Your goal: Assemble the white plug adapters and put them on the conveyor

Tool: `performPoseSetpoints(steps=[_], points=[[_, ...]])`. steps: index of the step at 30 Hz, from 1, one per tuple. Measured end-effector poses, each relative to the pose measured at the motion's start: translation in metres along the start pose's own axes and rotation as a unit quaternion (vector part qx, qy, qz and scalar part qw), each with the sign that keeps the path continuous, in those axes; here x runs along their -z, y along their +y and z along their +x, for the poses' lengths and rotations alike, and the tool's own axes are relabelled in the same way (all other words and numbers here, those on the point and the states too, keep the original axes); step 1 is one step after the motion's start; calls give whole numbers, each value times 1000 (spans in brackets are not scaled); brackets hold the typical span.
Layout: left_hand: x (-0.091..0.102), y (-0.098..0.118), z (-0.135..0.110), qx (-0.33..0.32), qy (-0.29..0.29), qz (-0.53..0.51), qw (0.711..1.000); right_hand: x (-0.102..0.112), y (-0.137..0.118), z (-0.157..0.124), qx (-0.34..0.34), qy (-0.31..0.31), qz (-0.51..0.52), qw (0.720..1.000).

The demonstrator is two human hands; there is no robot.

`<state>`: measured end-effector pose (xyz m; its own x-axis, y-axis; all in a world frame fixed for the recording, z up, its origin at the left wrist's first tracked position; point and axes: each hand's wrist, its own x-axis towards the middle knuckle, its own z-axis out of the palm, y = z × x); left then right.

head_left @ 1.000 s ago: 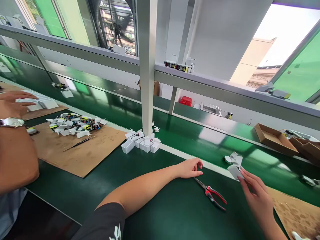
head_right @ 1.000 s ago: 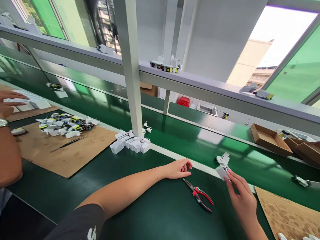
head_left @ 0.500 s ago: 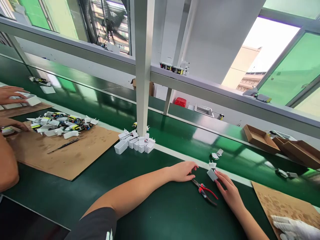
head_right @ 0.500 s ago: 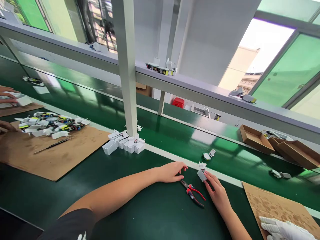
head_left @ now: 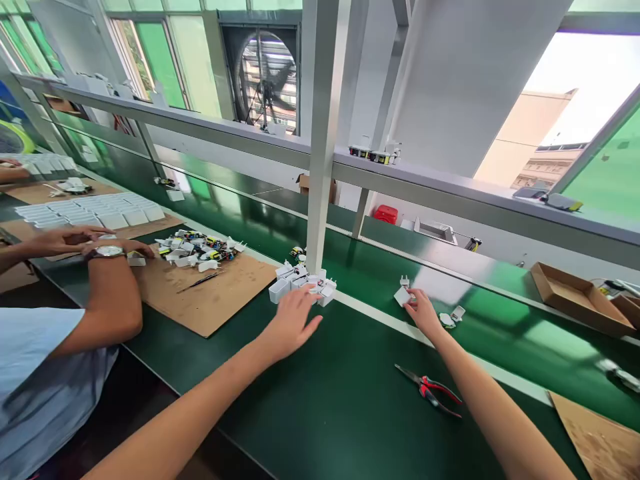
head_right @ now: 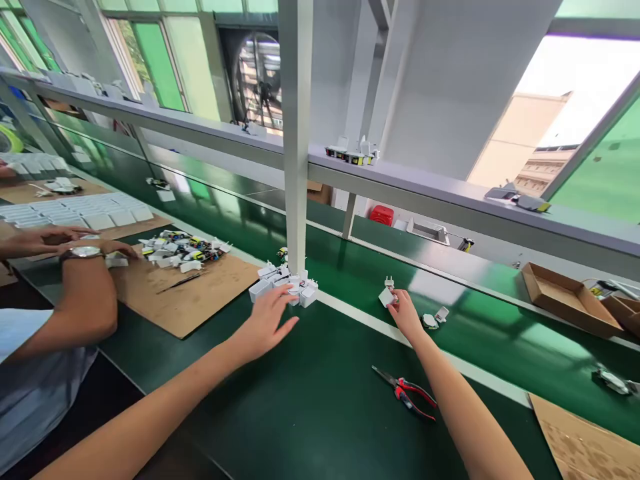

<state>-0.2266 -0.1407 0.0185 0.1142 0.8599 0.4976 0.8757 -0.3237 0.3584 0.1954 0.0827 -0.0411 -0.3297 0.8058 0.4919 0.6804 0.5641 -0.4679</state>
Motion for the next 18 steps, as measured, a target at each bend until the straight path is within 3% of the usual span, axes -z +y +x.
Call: performPoseSetpoints(steps=[3,7,12,18], points=[[4,-50,-5,105,100,81,986,-6,9,-1,-31,21,-31,999],[-10,-86,-9,199,108,104,968,21,30,-16,-72,45,-111,990],[-26,-103,-5,201,51,46,977,50,57,-44,-152,16,-185,971],[-20,-106,-5,189,20,45,981,46,57,-53,-182,-32,-174,967]])
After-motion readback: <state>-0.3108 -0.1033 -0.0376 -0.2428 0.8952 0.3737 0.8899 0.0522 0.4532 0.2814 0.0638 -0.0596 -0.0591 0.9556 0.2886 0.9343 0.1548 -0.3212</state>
